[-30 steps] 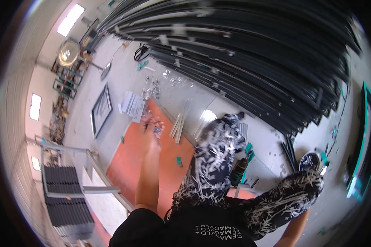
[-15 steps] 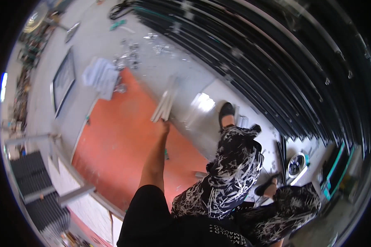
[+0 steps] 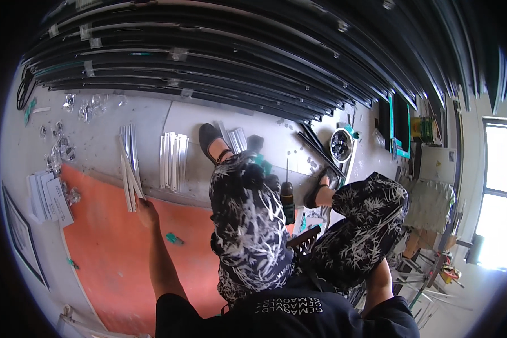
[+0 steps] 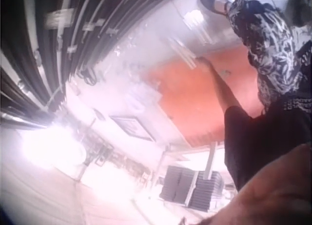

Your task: The person picks up metal brackets from a bowl and slides them into the slots at the corners of stacked metal frames by hand.

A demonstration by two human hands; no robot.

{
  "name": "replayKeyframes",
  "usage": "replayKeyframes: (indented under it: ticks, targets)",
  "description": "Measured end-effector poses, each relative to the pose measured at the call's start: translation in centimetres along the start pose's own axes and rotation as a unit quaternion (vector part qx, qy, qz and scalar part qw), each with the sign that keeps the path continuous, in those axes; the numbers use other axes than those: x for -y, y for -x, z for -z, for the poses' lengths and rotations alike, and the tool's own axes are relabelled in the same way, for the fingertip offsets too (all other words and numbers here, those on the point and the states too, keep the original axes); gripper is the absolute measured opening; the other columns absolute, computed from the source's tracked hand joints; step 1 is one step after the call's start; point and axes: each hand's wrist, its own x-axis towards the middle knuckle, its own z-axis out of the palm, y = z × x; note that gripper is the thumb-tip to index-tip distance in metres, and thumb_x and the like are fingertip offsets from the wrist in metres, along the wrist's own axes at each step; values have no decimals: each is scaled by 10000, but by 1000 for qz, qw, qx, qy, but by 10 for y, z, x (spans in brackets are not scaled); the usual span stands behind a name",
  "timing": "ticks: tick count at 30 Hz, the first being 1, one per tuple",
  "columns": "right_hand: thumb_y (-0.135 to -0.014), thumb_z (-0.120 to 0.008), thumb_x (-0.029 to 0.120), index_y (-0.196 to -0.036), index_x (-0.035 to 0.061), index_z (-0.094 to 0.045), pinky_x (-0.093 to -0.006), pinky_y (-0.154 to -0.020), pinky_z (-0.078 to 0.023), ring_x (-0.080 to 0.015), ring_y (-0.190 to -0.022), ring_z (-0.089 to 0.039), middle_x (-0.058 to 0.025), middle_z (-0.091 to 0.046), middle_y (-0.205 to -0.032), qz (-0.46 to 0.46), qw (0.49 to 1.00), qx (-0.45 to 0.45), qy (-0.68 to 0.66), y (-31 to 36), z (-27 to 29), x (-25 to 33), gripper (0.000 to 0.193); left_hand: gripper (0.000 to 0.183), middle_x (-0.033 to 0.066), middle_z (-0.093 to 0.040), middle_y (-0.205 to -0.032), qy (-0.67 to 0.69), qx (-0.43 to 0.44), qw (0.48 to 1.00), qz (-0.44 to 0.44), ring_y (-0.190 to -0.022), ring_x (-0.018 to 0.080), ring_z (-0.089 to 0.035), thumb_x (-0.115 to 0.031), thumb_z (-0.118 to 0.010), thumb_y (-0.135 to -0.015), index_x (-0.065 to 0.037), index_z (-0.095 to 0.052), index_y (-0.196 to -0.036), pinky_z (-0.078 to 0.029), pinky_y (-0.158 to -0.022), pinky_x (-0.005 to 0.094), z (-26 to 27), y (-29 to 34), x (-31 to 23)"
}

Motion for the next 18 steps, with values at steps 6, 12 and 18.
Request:
replayKeyframes:
  ticks: [6,12,18]
  targets:
    - [-910,-625,63,-1070,25,-698,-323,-700,-524,-244,-773,-655,-124,-700,-943,57,998,-12,-22,-24,15,2,180,158,73,-573,-749,242,-13,969,-51,-668,219,-559,-187,-580,-969,-38,-553,-924,-456,-609,381,91,21,-35]
    - [-909,-614,46,-1068,31,-701,-333,-722,-534,-265,-790,-666,-136,-703,-955,348,927,-115,75,-55,35,42,181,122,-17,-519,-691,394,153,906,-7,-562,41,-405,-145,-521,-1010,-31,-562,-1022,-342,-518,225,329,87,-160]
    - [-828,-650,15,-1029,65,-711,-352,-693,-548,-264,-817,-686,-102,-713,-959,730,634,-161,198,181,-89,184,216,118,-4,-565,-706,294,164,932,-131,-547,56,-495,-45,-567,-947,-12,-575,-1060,-384,-501,223,480,195,-244]
